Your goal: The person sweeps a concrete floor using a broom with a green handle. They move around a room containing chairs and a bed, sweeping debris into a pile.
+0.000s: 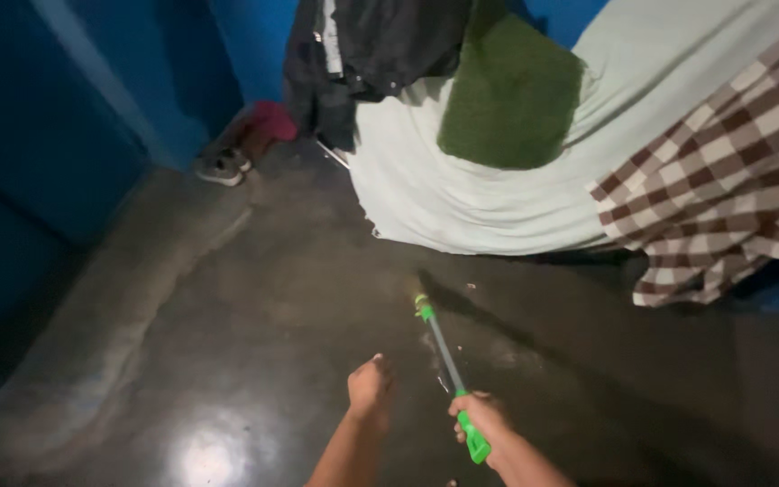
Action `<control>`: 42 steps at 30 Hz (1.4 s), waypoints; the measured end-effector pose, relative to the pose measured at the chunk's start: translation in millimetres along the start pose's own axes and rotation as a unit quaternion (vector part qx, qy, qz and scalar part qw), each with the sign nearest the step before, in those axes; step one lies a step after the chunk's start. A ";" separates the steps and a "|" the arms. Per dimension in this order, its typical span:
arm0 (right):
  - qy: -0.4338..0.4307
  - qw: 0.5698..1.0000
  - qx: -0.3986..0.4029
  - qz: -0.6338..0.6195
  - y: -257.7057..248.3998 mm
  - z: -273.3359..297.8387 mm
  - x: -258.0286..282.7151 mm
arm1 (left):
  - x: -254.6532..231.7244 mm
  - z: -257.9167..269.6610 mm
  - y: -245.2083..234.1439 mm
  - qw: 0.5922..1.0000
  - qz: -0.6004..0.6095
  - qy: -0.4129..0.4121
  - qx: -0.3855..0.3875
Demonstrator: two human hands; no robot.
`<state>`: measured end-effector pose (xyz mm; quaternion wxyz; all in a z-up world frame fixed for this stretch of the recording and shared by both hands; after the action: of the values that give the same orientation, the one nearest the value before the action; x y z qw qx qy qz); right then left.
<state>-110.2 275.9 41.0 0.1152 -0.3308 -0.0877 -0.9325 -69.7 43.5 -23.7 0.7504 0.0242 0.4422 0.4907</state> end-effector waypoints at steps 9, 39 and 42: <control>0.027 0.999 -0.002 0.018 -44.6 -60.0 -23.7 | -3.0 19.9 10.8 0.993 0.053 -0.018 -0.101; 0.104 0.973 -0.002 -0.206 -70.0 -167.7 -22.3 | -63.0 -108.1 148.8 0.992 -0.040 -0.048 0.106; 0.102 0.959 -0.079 -0.253 -67.1 -152.9 -34.1 | -74.2 -141.4 144.1 0.984 -0.168 -0.014 0.061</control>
<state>-194.0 308.8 -103.6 -0.1431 -0.2092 -0.0820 -0.9639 -279.4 5.6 5.6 0.8253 0.0021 0.4585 0.3297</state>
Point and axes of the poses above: each hand's wrist, its own z-axis away from the middle knuckle, its own y-axis out of the palm, x = y × z, the point moved 6 cm from there along -z, towards the middle knuckle, and after that the axes turned 5 degrees about x, right-handed, at the moved point
